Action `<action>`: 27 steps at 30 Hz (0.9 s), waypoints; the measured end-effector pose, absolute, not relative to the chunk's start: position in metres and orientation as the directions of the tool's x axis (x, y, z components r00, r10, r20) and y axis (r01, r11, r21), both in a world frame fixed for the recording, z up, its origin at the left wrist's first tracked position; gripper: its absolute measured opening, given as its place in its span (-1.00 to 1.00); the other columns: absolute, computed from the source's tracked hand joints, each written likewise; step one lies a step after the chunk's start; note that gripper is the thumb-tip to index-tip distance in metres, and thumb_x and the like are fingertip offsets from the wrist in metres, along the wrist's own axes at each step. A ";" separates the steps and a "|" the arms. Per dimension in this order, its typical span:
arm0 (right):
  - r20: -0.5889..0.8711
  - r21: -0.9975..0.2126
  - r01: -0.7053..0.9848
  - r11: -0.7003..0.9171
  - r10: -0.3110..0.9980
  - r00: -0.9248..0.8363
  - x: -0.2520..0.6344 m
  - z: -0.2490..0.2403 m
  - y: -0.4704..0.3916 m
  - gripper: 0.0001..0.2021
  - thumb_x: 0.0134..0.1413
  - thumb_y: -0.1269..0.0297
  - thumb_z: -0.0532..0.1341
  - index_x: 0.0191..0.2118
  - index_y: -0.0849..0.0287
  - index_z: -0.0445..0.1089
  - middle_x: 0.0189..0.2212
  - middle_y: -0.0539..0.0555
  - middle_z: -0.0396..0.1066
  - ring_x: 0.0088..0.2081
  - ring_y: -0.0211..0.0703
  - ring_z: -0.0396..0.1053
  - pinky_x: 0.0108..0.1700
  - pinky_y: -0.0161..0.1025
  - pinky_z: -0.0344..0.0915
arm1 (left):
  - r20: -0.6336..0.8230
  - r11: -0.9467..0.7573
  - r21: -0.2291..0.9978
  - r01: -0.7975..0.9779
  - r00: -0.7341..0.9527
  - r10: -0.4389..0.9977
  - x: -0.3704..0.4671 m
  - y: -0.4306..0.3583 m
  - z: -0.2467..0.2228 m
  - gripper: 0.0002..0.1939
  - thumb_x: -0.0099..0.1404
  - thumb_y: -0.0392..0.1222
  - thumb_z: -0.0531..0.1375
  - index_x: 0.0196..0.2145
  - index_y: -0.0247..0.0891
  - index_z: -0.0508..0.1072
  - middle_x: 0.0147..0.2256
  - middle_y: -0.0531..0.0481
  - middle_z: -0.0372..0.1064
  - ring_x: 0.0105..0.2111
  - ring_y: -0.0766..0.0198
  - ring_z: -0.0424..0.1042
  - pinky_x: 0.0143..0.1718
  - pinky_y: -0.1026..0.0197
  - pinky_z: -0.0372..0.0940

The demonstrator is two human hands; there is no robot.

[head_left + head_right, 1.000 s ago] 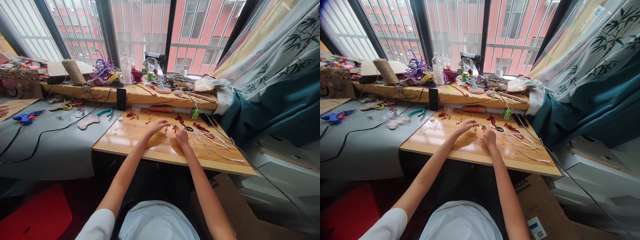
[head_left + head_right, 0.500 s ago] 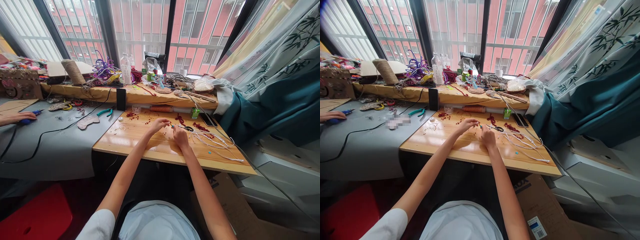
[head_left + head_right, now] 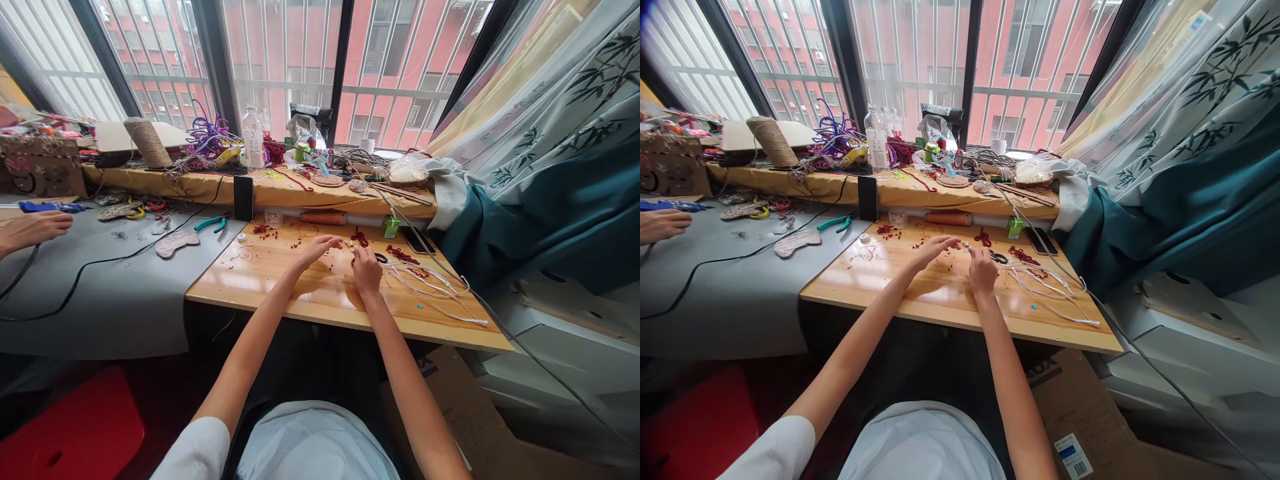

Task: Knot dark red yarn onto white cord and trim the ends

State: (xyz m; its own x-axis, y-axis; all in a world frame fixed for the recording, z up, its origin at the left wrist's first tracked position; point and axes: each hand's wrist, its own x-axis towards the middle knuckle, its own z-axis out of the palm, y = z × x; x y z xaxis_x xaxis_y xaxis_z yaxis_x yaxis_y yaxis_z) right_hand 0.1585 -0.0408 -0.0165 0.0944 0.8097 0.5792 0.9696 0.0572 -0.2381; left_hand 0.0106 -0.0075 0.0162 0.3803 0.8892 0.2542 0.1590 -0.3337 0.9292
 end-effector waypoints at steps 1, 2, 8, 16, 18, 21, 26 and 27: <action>0.587 -0.235 0.970 0.053 0.804 0.098 0.159 -0.017 -0.041 -0.68 0.21 0.26 -0.11 -0.27 0.23 0.35 -0.33 0.11 0.27 -0.43 -0.27 0.20 -0.48 -0.31 -0.09 | 0.245 -0.328 0.930 0.163 0.389 0.888 0.010 -0.008 0.017 -0.60 0.15 0.05 0.03 -0.31 -0.34 0.46 -0.30 -0.08 0.41 -0.22 0.25 0.31 -0.19 0.26 0.16; 0.594 -0.231 0.971 0.053 0.798 0.098 0.160 -0.016 -0.041 -0.68 0.21 0.25 -0.11 -0.26 0.23 0.35 -0.33 0.11 0.27 -0.43 -0.27 0.20 -0.47 -0.31 -0.08 | 0.234 -0.323 0.931 0.168 0.404 0.885 0.010 -0.009 0.018 -0.60 0.14 0.05 0.05 -0.30 -0.33 0.46 -0.30 -0.07 0.41 -0.22 0.25 0.31 -0.20 0.27 0.16; 0.637 -0.192 0.977 0.089 0.769 0.055 0.162 -0.013 -0.044 -0.70 0.19 0.27 -0.09 -0.25 0.22 0.37 -0.35 0.13 0.27 -0.34 -0.20 0.20 -0.34 -0.30 0.01 | 0.171 -0.304 0.932 0.197 0.500 0.849 0.013 -0.014 0.018 -0.54 0.14 0.11 0.02 -0.44 -0.34 0.49 -0.42 -0.09 0.40 -0.38 0.30 0.31 -0.30 0.29 0.18; 0.640 -0.213 0.974 0.076 0.764 0.080 0.161 -0.014 -0.043 -0.64 0.21 0.24 -0.13 -0.28 0.24 0.37 -0.37 0.13 0.29 -0.37 -0.21 0.21 -0.39 -0.30 -0.02 | 0.145 -0.320 0.912 0.256 0.529 0.836 0.012 -0.006 0.008 -0.71 0.05 -0.06 0.13 -0.39 -0.33 0.50 -0.41 -0.02 0.42 -0.40 0.31 0.33 -0.40 0.31 0.16; 0.631 -0.230 0.971 0.072 0.771 0.092 0.160 -0.014 -0.042 -0.65 0.21 0.23 -0.14 -0.26 0.24 0.36 -0.35 0.13 0.31 -0.40 -0.22 0.22 -0.43 -0.30 -0.05 | 0.175 -0.342 0.904 0.257 0.508 0.844 0.012 -0.002 0.004 -0.72 0.06 -0.09 0.13 -0.38 -0.34 0.50 -0.39 -0.03 0.43 -0.38 0.30 0.33 -0.35 0.29 0.17; 0.615 -0.248 0.964 0.098 0.785 0.079 0.159 -0.015 -0.042 -0.68 0.21 0.25 -0.13 -0.22 0.23 0.32 -0.32 0.12 0.32 -0.40 -0.24 0.24 -0.46 -0.32 -0.05 | 0.227 -0.383 0.887 0.257 0.479 0.848 0.012 0.003 -0.001 -0.71 0.08 -0.08 0.12 -0.36 -0.34 0.50 -0.36 -0.06 0.43 -0.35 0.28 0.33 -0.33 0.28 0.18; 0.586 -0.244 0.950 0.195 0.810 -0.015 0.157 -0.014 -0.043 -0.75 0.16 0.20 -0.04 -0.18 0.19 0.29 -0.25 0.10 0.31 -0.33 -0.23 0.27 -0.45 -0.35 0.02 | 0.332 -0.468 0.847 0.252 0.437 0.836 0.014 0.008 -0.004 -0.72 0.09 -0.06 0.12 -0.40 -0.31 0.50 -0.38 -0.05 0.42 -0.33 0.26 0.33 -0.29 0.27 0.19; 0.578 -0.243 0.947 0.211 0.815 -0.033 0.158 -0.014 -0.043 -0.76 0.16 0.22 -0.03 -0.18 0.19 0.29 -0.25 0.09 0.32 -0.32 -0.23 0.27 -0.44 -0.35 0.03 | 0.351 -0.482 0.839 0.254 0.424 0.835 0.014 0.009 -0.005 -0.73 0.10 -0.06 0.12 -0.41 -0.30 0.51 -0.39 -0.05 0.42 -0.33 0.25 0.33 -0.27 0.26 0.19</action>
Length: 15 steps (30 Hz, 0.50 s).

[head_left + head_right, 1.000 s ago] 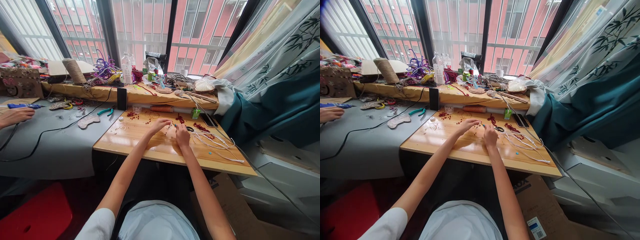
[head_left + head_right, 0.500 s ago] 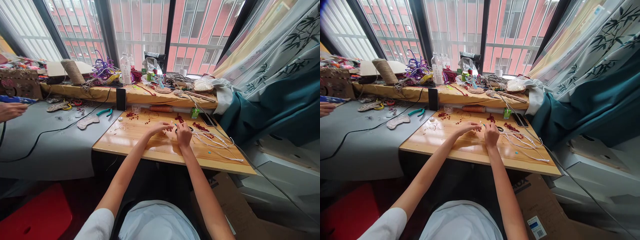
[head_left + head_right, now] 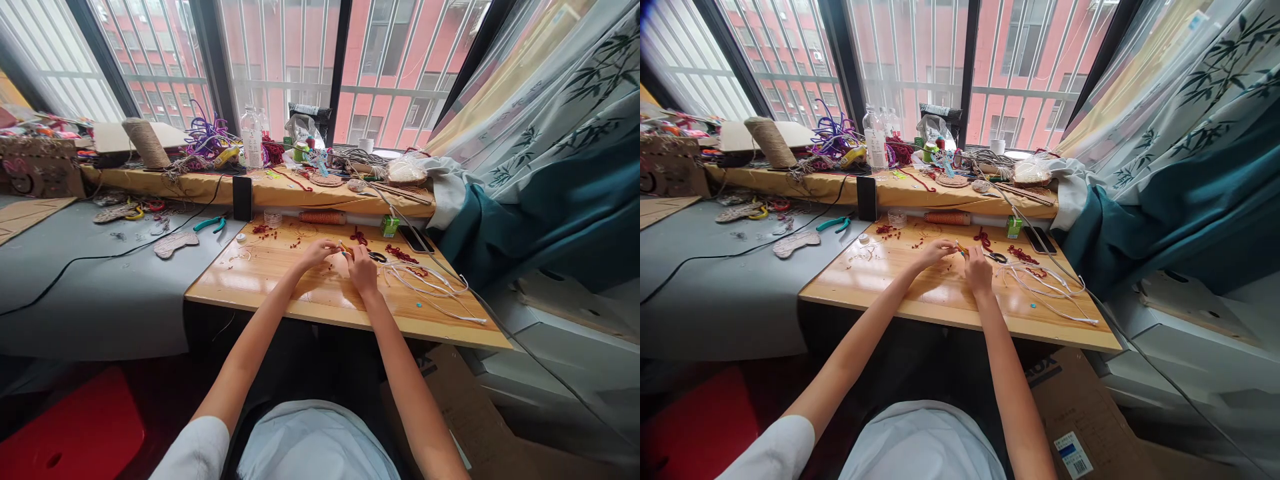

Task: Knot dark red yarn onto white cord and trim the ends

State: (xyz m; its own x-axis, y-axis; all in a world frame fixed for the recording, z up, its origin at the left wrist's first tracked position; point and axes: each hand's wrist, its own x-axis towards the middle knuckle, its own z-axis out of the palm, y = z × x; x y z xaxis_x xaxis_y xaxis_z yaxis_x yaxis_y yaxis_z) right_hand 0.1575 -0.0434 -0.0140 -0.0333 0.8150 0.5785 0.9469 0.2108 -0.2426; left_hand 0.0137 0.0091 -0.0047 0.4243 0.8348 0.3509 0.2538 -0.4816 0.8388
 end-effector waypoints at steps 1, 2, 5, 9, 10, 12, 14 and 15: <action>0.571 -0.241 0.944 0.223 0.819 -0.048 0.158 -0.014 -0.043 -0.77 0.17 0.25 -0.04 -0.17 0.18 0.29 -0.25 0.09 0.32 -0.31 -0.23 0.27 -0.43 -0.36 0.05 | 0.368 -0.493 0.831 0.257 0.411 0.834 0.014 0.010 -0.005 -0.73 0.10 -0.06 0.12 -0.42 -0.30 0.51 -0.38 -0.06 0.41 -0.32 0.25 0.33 -0.26 0.26 0.19; 0.565 -0.240 0.942 0.233 0.823 -0.060 0.158 -0.014 -0.043 -0.76 0.18 0.28 -0.06 -0.17 0.18 0.29 -0.25 0.08 0.33 -0.31 -0.23 0.28 -0.41 -0.36 0.06 | 0.383 -0.502 0.824 0.261 0.397 0.834 0.014 0.010 -0.006 -0.74 0.10 -0.07 0.12 -0.43 -0.29 0.51 -0.38 -0.06 0.41 -0.32 0.25 0.33 -0.25 0.25 0.18; 0.549 -0.232 0.940 0.249 0.831 -0.085 0.159 -0.015 -0.042 -0.73 0.19 0.31 -0.09 -0.14 0.19 0.30 -0.25 0.10 0.34 -0.28 -0.22 0.29 -0.38 -0.35 0.07 | 0.422 -0.526 0.805 0.275 0.360 0.832 0.013 0.013 -0.007 -0.79 0.10 -0.10 0.15 -0.44 -0.26 0.52 -0.35 -0.07 0.39 -0.30 0.25 0.32 -0.21 0.24 0.18; 0.540 -0.211 0.947 0.243 0.836 -0.094 0.158 -0.016 -0.041 -0.69 0.20 0.33 -0.12 -0.06 0.20 0.27 -0.24 0.12 0.36 -0.28 -0.19 0.30 -0.35 -0.34 0.08 | 0.449 -0.536 0.789 0.299 0.315 0.836 0.013 0.014 -0.008 -0.79 0.12 -0.12 0.14 -0.46 -0.26 0.51 -0.38 -0.08 0.36 -0.33 0.26 0.31 -0.22 0.22 0.18; 0.539 -0.206 0.950 0.236 0.837 -0.091 0.158 -0.016 -0.041 -0.68 0.20 0.33 -0.13 -0.04 0.21 0.26 -0.24 0.13 0.36 -0.28 -0.18 0.30 -0.35 -0.34 0.08 | 0.451 -0.536 0.788 0.302 0.308 0.838 0.013 0.015 -0.008 -0.79 0.13 -0.12 0.13 -0.47 -0.26 0.51 -0.38 -0.09 0.36 -0.33 0.26 0.30 -0.22 0.22 0.17; 0.540 -0.197 0.955 0.220 0.838 -0.081 0.157 -0.017 -0.041 -0.66 0.19 0.33 -0.13 -0.02 0.22 0.25 -0.23 0.15 0.36 -0.28 -0.17 0.30 -0.35 -0.33 0.08 | 0.448 -0.531 0.790 0.305 0.304 0.841 0.012 0.015 -0.008 -0.79 0.13 -0.13 0.13 -0.49 -0.27 0.50 -0.39 -0.09 0.36 -0.32 0.25 0.30 -0.22 0.21 0.17; 0.544 -0.190 0.960 0.205 0.836 -0.071 0.157 -0.017 -0.041 -0.65 0.19 0.33 -0.13 -0.01 0.22 0.25 -0.22 0.15 0.36 -0.28 -0.16 0.30 -0.36 -0.32 0.07 | 0.432 -0.519 0.799 0.302 0.312 0.846 0.012 0.015 -0.007 -0.79 0.13 -0.13 0.13 -0.49 -0.27 0.50 -0.39 -0.08 0.37 -0.30 0.24 0.30 -0.21 0.21 0.16; 0.546 -0.185 0.962 0.199 0.835 -0.067 0.158 -0.018 -0.041 -0.65 0.19 0.34 -0.13 0.00 0.21 0.24 -0.22 0.15 0.36 -0.28 -0.15 0.30 -0.37 -0.32 0.07 | 0.416 -0.509 0.807 0.299 0.322 0.850 0.012 0.015 -0.006 -0.79 0.13 -0.13 0.12 -0.49 -0.28 0.50 -0.39 -0.08 0.38 -0.30 0.24 0.30 -0.21 0.22 0.16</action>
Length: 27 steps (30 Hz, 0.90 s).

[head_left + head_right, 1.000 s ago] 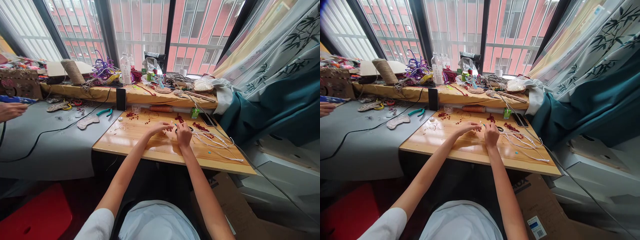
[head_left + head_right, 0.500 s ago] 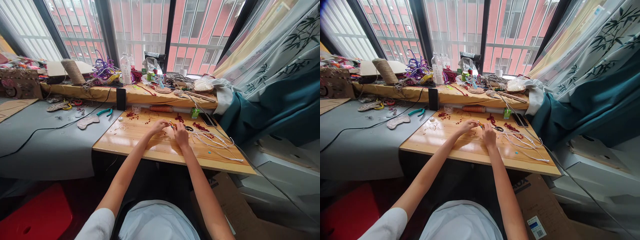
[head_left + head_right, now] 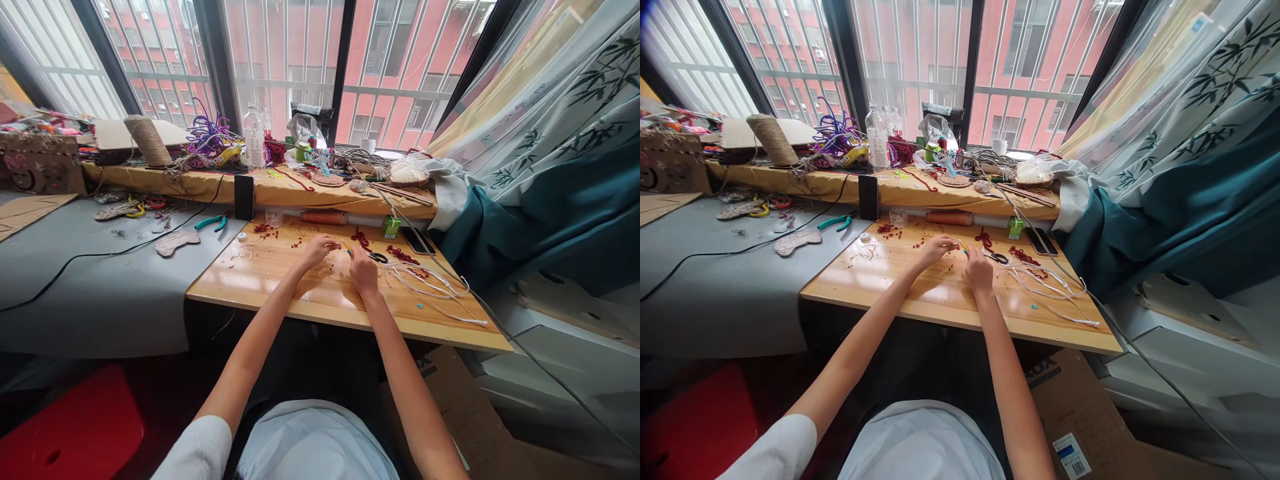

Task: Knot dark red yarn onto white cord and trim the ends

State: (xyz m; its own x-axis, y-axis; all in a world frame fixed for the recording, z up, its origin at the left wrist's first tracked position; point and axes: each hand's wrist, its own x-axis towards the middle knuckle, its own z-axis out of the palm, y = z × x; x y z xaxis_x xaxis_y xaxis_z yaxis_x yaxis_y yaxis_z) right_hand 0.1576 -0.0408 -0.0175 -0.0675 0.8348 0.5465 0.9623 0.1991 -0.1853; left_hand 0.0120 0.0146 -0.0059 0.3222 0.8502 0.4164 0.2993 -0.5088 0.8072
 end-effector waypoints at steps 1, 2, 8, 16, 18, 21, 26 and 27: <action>0.550 -0.181 0.964 0.195 0.833 -0.065 0.158 -0.018 -0.041 -0.65 0.18 0.35 -0.12 0.02 0.20 0.24 -0.22 0.14 0.36 -0.29 -0.16 0.30 -0.37 -0.31 0.07 | 0.395 -0.495 0.817 0.295 0.338 0.854 0.012 0.014 -0.005 -0.78 0.12 -0.12 0.12 -0.48 -0.30 0.49 -0.39 -0.08 0.39 -0.31 0.24 0.30 -0.22 0.22 0.16; 0.553 -0.175 0.966 0.192 0.831 -0.065 0.158 -0.018 -0.041 -0.65 0.17 0.37 -0.12 0.03 0.18 0.23 -0.23 0.13 0.36 -0.30 -0.16 0.30 -0.38 -0.31 0.06 | 0.368 -0.478 0.829 0.291 0.361 0.857 0.011 0.013 -0.004 -0.77 0.12 -0.11 0.11 -0.47 -0.31 0.49 -0.40 -0.08 0.39 -0.32 0.24 0.31 -0.24 0.22 0.16; 0.582 -0.150 0.979 0.137 0.813 -0.025 0.160 -0.018 -0.041 -0.68 0.13 0.42 -0.06 -0.06 0.11 0.30 -0.31 0.10 0.34 -0.35 -0.20 0.25 -0.37 -0.31 0.03 | 0.185 -0.365 0.891 0.271 0.518 0.835 0.006 0.004 0.005 -0.71 0.07 -0.06 0.13 -0.40 -0.34 0.50 -0.40 -0.05 0.42 -0.33 0.25 0.33 -0.27 0.24 0.17; 0.613 -0.146 0.984 0.098 0.790 0.012 0.161 -0.016 -0.038 -0.74 0.17 0.33 -0.07 -0.24 0.20 0.36 -0.35 0.11 0.31 -0.34 -0.20 0.22 -0.32 -0.29 0.01 | 0.097 -0.288 0.927 0.239 0.588 0.803 -0.002 -0.004 0.012 -0.69 0.08 -0.04 0.10 -0.38 -0.32 0.49 -0.33 -0.05 0.41 -0.24 0.23 0.31 -0.22 0.24 0.15; 0.613 -0.154 0.981 0.114 0.790 0.004 0.160 -0.015 -0.040 -0.73 0.19 0.29 -0.09 -0.21 0.21 0.33 -0.33 0.10 0.33 -0.34 -0.21 0.25 -0.35 -0.31 0.02 | 0.101 -0.279 0.932 0.233 0.571 0.815 -0.003 -0.003 0.013 -0.70 0.08 -0.05 0.10 -0.38 -0.32 0.49 -0.34 -0.05 0.41 -0.23 0.23 0.30 -0.19 0.23 0.14; 0.608 -0.155 0.976 0.153 0.793 -0.028 0.159 -0.014 -0.042 -0.74 0.17 0.24 -0.05 -0.13 0.19 0.27 -0.24 0.09 0.32 -0.32 -0.23 0.27 -0.42 -0.33 0.03 | 0.118 -0.272 0.936 0.223 0.530 0.840 -0.002 -0.002 0.013 -0.70 0.08 -0.04 0.11 -0.38 -0.32 0.49 -0.35 -0.05 0.41 -0.23 0.24 0.29 -0.17 0.22 0.13; 0.595 -0.139 0.973 0.186 0.801 -0.068 0.160 -0.014 -0.044 -0.75 0.16 0.31 -0.03 -0.09 0.18 0.27 -0.21 0.09 0.32 -0.34 -0.25 0.29 -0.46 -0.34 0.02 | 0.137 -0.267 0.942 0.204 0.493 0.859 0.000 -0.001 0.013 -0.70 0.07 -0.05 0.12 -0.39 -0.33 0.50 -0.36 -0.07 0.41 -0.26 0.25 0.29 -0.18 0.22 0.13; 0.594 -0.134 0.972 0.191 0.801 -0.076 0.160 -0.014 -0.043 -0.74 0.16 0.31 -0.03 -0.09 0.18 0.28 -0.22 0.09 0.32 -0.34 -0.25 0.29 -0.45 -0.34 0.02 | 0.139 -0.267 0.943 0.200 0.494 0.858 0.000 -0.002 0.014 -0.72 0.07 -0.07 0.12 -0.39 -0.33 0.50 -0.36 -0.07 0.41 -0.26 0.26 0.29 -0.18 0.22 0.13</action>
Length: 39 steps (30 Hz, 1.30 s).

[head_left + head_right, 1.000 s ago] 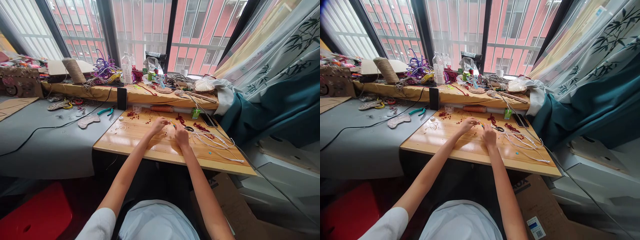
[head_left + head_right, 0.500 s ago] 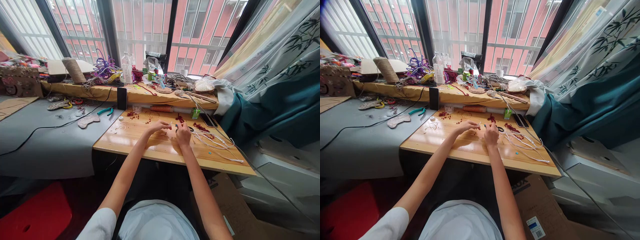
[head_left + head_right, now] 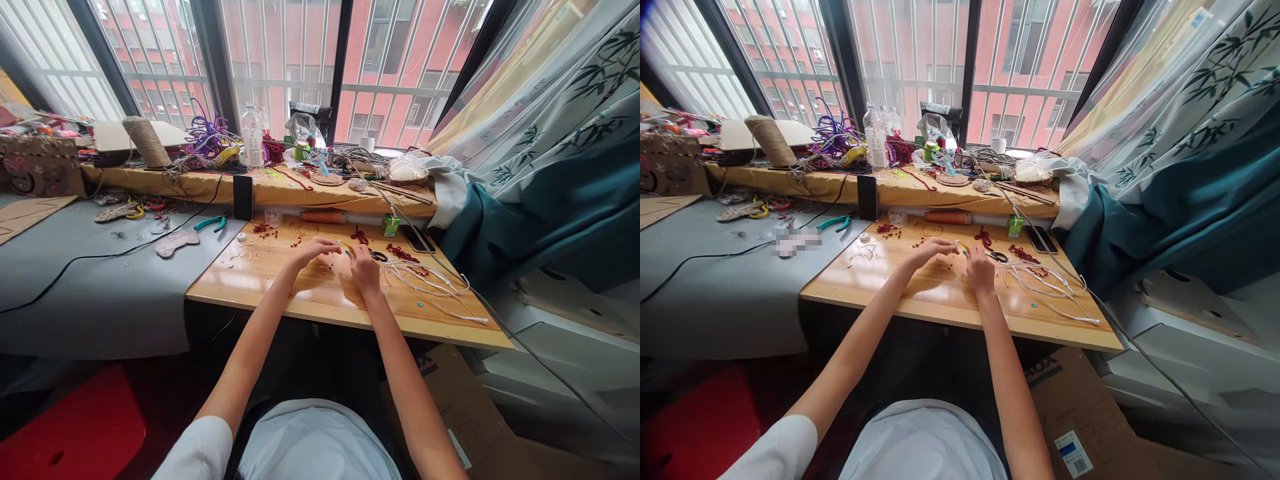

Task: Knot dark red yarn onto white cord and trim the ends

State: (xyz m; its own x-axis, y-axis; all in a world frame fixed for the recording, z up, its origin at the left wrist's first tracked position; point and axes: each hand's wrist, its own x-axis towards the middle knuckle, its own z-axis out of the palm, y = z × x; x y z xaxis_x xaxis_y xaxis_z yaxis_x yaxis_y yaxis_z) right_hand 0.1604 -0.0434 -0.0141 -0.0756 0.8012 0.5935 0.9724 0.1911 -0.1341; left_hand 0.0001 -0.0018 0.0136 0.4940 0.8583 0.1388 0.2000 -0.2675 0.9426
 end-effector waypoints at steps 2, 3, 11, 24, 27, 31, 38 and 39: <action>0.591 -0.122 0.972 0.200 0.802 -0.091 0.160 -0.015 -0.043 -0.74 0.17 0.29 -0.04 -0.09 0.17 0.29 -0.26 0.08 0.34 -0.35 -0.25 0.29 -0.46 -0.34 0.01 | 0.142 -0.269 0.944 0.191 0.499 0.855 0.001 -0.004 0.015 -0.73 0.07 -0.10 0.12 -0.38 -0.32 0.50 -0.35 -0.07 0.41 -0.26 0.26 0.30 -0.19 0.22 0.14; 0.591 -0.116 0.973 0.201 0.801 -0.095 0.160 -0.015 -0.043 -0.73 0.17 0.29 -0.05 -0.10 0.17 0.30 -0.28 0.08 0.35 -0.37 -0.25 0.29 -0.46 -0.34 -0.01 | 0.145 -0.270 0.945 0.186 0.500 0.854 0.001 -0.005 0.016 -0.74 0.07 -0.10 0.12 -0.38 -0.32 0.50 -0.35 -0.07 0.42 -0.26 0.26 0.30 -0.19 0.22 0.14; 0.622 -0.104 0.984 0.146 0.782 -0.050 0.156 -0.017 -0.043 -0.67 0.21 0.27 -0.12 -0.26 0.19 0.37 -0.44 0.08 0.38 -0.45 -0.26 0.26 -0.47 -0.30 -0.09 | 0.177 -0.286 0.944 0.165 0.477 0.861 0.003 -0.008 0.017 -0.74 0.08 -0.09 0.11 -0.41 -0.32 0.50 -0.34 -0.07 0.42 -0.24 0.23 0.31 -0.16 0.21 0.12; 0.644 -0.123 0.973 0.193 0.762 -0.070 0.158 -0.017 -0.044 -0.75 0.16 0.26 -0.01 -0.12 0.12 0.33 -0.28 0.05 0.35 -0.37 -0.27 0.28 -0.47 -0.34 -0.03 | 0.190 -0.245 0.968 0.060 0.464 0.865 0.005 -0.003 0.011 -0.62 0.04 0.08 0.14 -0.44 -0.35 0.42 -0.50 0.03 0.26 -0.44 0.38 0.22 -0.33 0.27 0.13; 0.646 -0.133 0.976 0.172 0.762 -0.046 0.160 -0.018 -0.043 -0.73 0.17 0.26 -0.04 -0.12 0.14 0.34 -0.29 0.08 0.35 -0.37 -0.26 0.27 -0.47 -0.34 -0.02 | 0.181 -0.213 0.977 0.015 0.477 0.860 0.006 -0.004 0.012 -0.59 0.03 0.09 0.15 -0.38 -0.36 0.43 -0.48 0.02 0.26 -0.45 0.41 0.21 -0.32 0.27 0.15; 0.648 -0.121 0.981 0.151 0.761 -0.037 0.161 -0.017 -0.043 -0.73 0.18 0.26 -0.04 -0.13 0.13 0.35 -0.31 0.08 0.35 -0.38 -0.27 0.26 -0.47 -0.35 -0.04 | 0.156 -0.175 0.985 -0.003 0.471 0.868 0.007 -0.004 0.011 -0.58 0.01 0.08 0.18 -0.33 -0.36 0.42 -0.40 -0.02 0.29 -0.42 0.40 0.25 -0.32 0.28 0.18; 0.665 -0.080 0.993 0.087 0.747 -0.012 0.161 -0.015 -0.043 -0.69 0.19 0.32 -0.10 -0.24 0.15 0.39 -0.39 0.10 0.35 -0.39 -0.24 0.22 -0.42 -0.29 -0.08 | 0.145 -0.155 0.988 -0.001 0.367 0.919 0.012 -0.005 0.010 -0.50 0.14 0.19 0.00 -0.24 -0.34 0.33 -0.50 0.04 0.22 -0.56 0.45 0.23 -0.49 0.33 0.19; 0.667 -0.073 0.993 0.087 0.745 -0.016 0.161 -0.016 -0.043 -0.70 0.19 0.32 -0.09 -0.24 0.15 0.39 -0.39 0.10 0.35 -0.38 -0.23 0.21 -0.41 -0.29 -0.08 | 0.158 -0.166 0.986 -0.011 0.359 0.920 0.012 -0.006 0.011 -0.52 0.15 0.17 0.01 -0.18 -0.31 0.30 -0.52 0.07 0.20 -0.58 0.47 0.21 -0.51 0.35 0.18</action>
